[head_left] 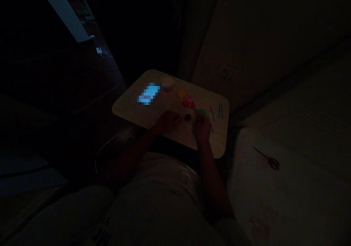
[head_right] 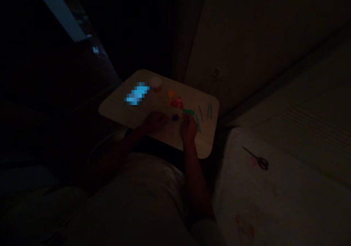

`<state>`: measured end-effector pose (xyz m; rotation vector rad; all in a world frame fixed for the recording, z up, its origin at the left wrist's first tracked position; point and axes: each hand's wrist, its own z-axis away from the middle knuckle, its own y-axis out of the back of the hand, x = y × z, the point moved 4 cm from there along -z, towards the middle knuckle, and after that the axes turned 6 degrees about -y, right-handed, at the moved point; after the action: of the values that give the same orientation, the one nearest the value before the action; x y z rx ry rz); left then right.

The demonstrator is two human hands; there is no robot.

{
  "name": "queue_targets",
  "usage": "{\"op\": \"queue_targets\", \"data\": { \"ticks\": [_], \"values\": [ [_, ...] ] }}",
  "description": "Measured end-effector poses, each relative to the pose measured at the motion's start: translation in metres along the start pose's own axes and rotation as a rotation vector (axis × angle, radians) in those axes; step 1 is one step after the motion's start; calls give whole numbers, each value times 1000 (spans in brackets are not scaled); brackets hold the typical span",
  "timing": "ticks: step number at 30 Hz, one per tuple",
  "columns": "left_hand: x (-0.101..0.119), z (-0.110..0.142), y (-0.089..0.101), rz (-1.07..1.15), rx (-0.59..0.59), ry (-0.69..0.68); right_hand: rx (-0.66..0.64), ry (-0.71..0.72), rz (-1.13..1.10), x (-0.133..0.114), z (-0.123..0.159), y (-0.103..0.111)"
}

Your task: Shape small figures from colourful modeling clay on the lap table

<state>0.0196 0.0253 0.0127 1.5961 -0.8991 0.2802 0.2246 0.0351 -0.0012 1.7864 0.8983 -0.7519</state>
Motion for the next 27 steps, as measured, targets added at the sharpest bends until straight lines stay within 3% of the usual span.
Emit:
{"op": "queue_targets", "data": {
  "ticks": [12, 21, 27],
  "values": [
    [1, -1, 1, -13, -5, 1, -76, -72, 103, -7, 0, 1],
    [0, -1, 0, -23, -2, 6, -40, -127, 63, -7, 2, 3],
    [-1, -1, 0, -17, -12, -5, -44, -80, 30, -6, 1, 3]
  ]
}}
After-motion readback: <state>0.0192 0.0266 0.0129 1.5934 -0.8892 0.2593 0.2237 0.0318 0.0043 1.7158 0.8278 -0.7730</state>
